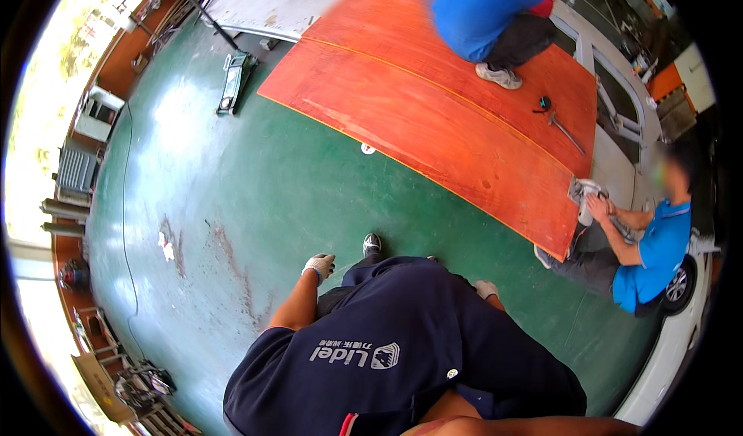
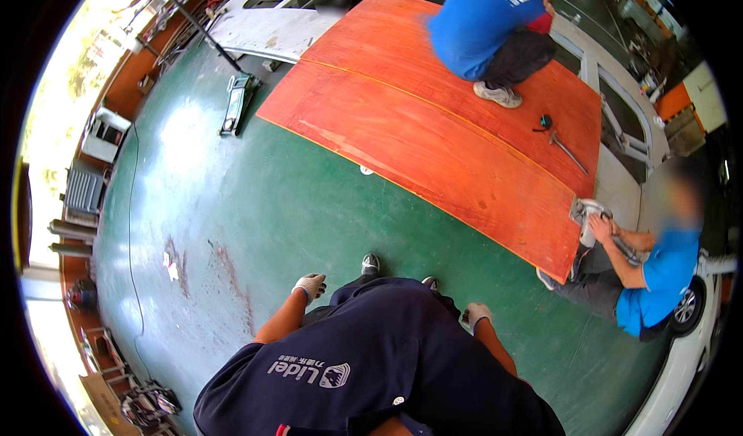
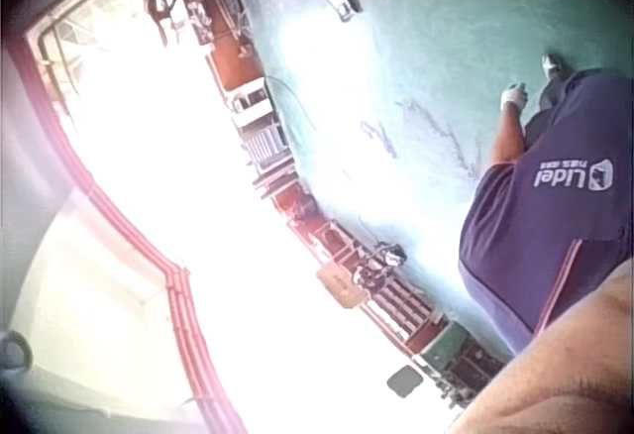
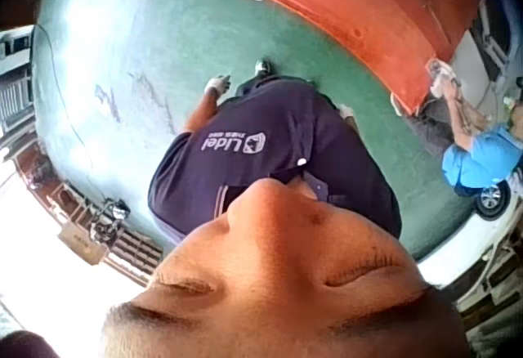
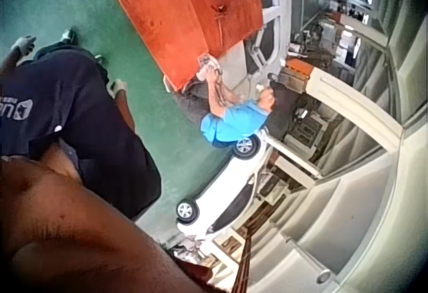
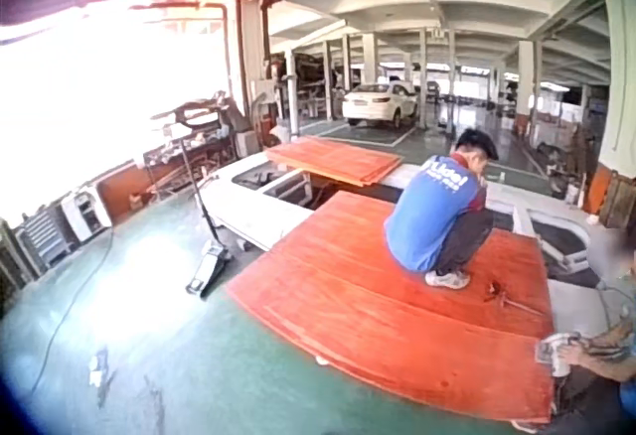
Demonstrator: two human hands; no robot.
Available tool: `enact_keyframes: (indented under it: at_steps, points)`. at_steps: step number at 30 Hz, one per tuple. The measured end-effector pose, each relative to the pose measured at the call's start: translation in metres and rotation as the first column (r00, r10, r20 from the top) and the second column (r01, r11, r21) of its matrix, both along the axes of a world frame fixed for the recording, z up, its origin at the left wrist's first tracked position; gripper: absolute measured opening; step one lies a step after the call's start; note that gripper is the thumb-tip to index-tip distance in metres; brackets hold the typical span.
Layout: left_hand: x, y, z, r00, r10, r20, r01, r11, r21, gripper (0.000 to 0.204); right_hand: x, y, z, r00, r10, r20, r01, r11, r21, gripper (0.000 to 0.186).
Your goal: The person measures and marks a large red wooden board using a tape measure, a hammer, and a pencil. They work with two other people to hold the board steady while they take measurements and make marks.
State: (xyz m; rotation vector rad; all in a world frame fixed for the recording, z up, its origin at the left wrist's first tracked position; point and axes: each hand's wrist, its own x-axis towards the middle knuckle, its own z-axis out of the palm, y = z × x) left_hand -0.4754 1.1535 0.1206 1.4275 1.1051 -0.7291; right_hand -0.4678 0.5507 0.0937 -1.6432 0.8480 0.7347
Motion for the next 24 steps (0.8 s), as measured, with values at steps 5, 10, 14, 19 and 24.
enact_keyframes:
  at_steps: [5, 10, 14, 19, 24]
  points:
    - [-0.02, 0.011, -0.004, 0.997, 0.076, -0.028, -0.076, 0.997, -0.007, 0.039, 0.034, 0.009, 0.014, 0.988, -0.154, -0.03, 0.154, 0.988, 0.017, 0.017]
    - [-0.038, 0.031, -0.021, 0.994, 0.105, -0.027, -0.105, 0.994, -0.015, 0.034, 0.068, 0.053, 0.032, 0.98, -0.191, -0.053, 0.189, 0.981, -0.048, 0.009]
    - [-0.047, 0.064, -0.046, 0.992, 0.119, -0.046, -0.126, 0.975, -0.183, 0.031, 0.084, 0.092, 0.039, 0.984, -0.179, 0.004, 0.179, 0.984, -0.024, 0.007]
    - [-0.025, 0.101, -0.066, 0.994, -0.1, -0.054, 0.092, 0.987, -0.128, 0.032, 0.085, 0.125, 0.047, 1.0, 0.012, -0.02, -0.016, 0.977, -0.215, 0.014]
    - [0.018, 0.128, -0.066, 0.985, 0.003, -0.174, -0.023, 0.993, -0.113, 0.036, 0.059, 0.145, 0.048, 0.997, -0.074, 0.021, 0.077, 0.937, -0.342, 0.021]
